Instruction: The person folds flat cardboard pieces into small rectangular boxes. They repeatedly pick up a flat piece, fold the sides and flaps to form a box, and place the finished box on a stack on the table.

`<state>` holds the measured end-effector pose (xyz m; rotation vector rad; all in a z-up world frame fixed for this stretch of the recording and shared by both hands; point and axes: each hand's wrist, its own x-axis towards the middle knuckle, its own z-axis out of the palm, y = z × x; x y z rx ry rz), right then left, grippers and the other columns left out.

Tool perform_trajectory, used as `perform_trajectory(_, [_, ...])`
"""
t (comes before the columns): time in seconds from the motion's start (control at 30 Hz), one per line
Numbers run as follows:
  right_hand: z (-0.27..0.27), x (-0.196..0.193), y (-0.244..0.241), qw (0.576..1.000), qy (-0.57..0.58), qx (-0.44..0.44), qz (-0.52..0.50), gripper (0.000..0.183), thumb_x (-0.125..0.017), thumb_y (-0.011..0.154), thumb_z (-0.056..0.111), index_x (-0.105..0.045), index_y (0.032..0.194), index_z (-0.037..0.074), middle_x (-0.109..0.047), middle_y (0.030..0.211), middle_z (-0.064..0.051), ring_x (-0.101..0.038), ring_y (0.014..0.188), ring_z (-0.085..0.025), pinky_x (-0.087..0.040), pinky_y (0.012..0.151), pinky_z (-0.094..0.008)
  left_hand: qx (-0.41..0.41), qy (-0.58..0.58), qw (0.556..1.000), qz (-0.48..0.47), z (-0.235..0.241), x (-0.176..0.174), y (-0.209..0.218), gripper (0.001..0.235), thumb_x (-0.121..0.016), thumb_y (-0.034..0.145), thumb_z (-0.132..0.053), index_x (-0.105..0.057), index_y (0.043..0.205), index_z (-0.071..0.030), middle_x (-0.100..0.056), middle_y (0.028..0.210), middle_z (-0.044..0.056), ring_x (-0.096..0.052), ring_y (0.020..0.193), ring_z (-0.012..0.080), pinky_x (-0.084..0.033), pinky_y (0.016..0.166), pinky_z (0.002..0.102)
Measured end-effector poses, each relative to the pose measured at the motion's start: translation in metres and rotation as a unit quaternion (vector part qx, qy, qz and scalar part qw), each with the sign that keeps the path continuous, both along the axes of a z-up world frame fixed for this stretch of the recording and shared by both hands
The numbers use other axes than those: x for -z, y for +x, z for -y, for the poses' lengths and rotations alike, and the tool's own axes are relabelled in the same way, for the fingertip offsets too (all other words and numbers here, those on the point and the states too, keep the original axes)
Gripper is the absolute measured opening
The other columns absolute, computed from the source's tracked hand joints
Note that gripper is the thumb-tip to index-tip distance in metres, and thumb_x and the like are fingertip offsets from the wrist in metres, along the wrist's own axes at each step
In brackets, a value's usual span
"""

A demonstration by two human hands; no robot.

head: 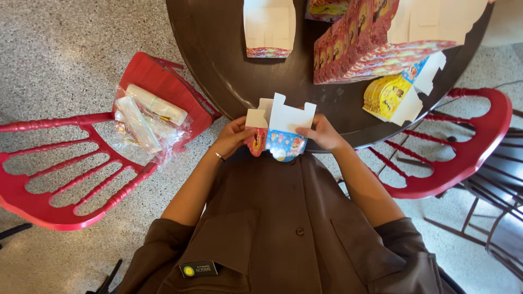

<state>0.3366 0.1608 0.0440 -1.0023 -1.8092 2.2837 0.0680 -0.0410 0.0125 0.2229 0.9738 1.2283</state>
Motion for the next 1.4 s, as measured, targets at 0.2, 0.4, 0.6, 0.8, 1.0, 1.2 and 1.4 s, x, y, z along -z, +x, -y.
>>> perform_trajectory(0.2, [-0.009,0.016,-0.007,0.983,-0.021,0.182,0.030,0.028,-0.070,0.095,0.009,-0.071,0.116,-0.008,-0.071,0.102,-0.012,-0.062,0.087,-0.017,-0.051,0.078,-0.033,-0.157,-0.008,0.981,-0.114,0.002,0.009,-0.012,0.034,-0.072,0.096,0.000,-0.064,0.129,0.005,-0.076,0.112,0.011,-0.073,0.096,0.0153,-0.059,0.082,0.028])
perform_trajectory(0.4, [0.003,0.004,-0.023,0.976,-0.132,0.170,0.022,0.036,-0.078,0.085,0.008,-0.067,0.118,-0.003,-0.075,0.107,-0.009,-0.072,0.092,-0.013,-0.058,0.082,-0.031,-0.151,0.031,0.965,-0.213,-0.002,0.000,-0.017,0.041,-0.075,0.089,0.002,-0.064,0.129,0.003,-0.075,0.113,0.009,-0.072,0.097,0.0111,-0.060,0.088,0.025])
perform_trajectory(0.6, [0.007,0.016,-0.025,0.986,-0.020,0.142,0.088,0.030,-0.079,0.089,0.008,-0.072,0.115,-0.005,-0.075,0.104,-0.009,-0.068,0.088,-0.012,-0.056,0.079,-0.030,-0.135,0.014,0.969,-0.208,0.004,-0.003,-0.031,0.034,-0.073,0.090,0.002,-0.068,0.123,0.006,-0.075,0.112,0.007,-0.072,0.098,0.0104,-0.059,0.088,0.025])
perform_trajectory(0.8, [0.011,0.030,-0.057,0.959,0.181,0.205,-0.069,0.071,-0.088,0.094,0.013,-0.049,0.151,-0.003,-0.062,0.132,-0.016,-0.059,0.116,-0.017,-0.052,0.098,-0.033,-0.148,0.084,0.960,-0.225,0.003,0.001,-0.044,0.034,-0.071,0.093,0.003,-0.064,0.126,0.004,-0.072,0.119,0.007,-0.071,0.107,0.0134,-0.058,0.097,0.029])
perform_trajectory(1.0, [0.045,0.018,-0.086,0.933,0.021,0.258,0.249,0.109,-0.078,0.084,0.038,-0.006,0.163,0.024,-0.035,0.151,-0.011,-0.059,0.110,-0.021,-0.059,0.076,-0.040,-0.099,0.175,0.957,-0.211,-0.016,-0.016,-0.019,0.028,-0.076,0.093,-0.001,-0.057,0.112,-0.006,-0.060,0.137,0.010,-0.061,0.129,0.0182,-0.055,0.109,0.036])
perform_trajectory(1.2, [0.071,0.044,-0.091,0.908,0.355,0.221,0.026,0.080,-0.085,0.101,0.020,-0.030,0.159,0.007,-0.052,0.154,-0.022,-0.054,0.138,-0.031,-0.047,0.110,-0.041,0.093,0.276,0.889,-0.353,-0.008,-0.017,-0.039,0.036,-0.081,0.085,-0.009,-0.060,0.113,-0.003,-0.056,0.136,0.012,-0.055,0.127,0.0222,-0.047,0.104,0.040])
perform_trajectory(1.4, [0.053,0.020,-0.073,0.928,0.127,0.242,0.253,0.037,-0.066,0.094,0.007,-0.055,0.129,0.006,-0.065,0.106,-0.020,-0.069,0.093,-0.030,-0.053,0.082,-0.039,0.093,0.058,0.909,-0.402,-0.073,-0.027,-0.064,0.041,-0.085,0.090,-0.026,-0.056,0.109,-0.004,-0.064,0.099,0.012,-0.065,0.089,0.0234,-0.057,0.083,0.037])
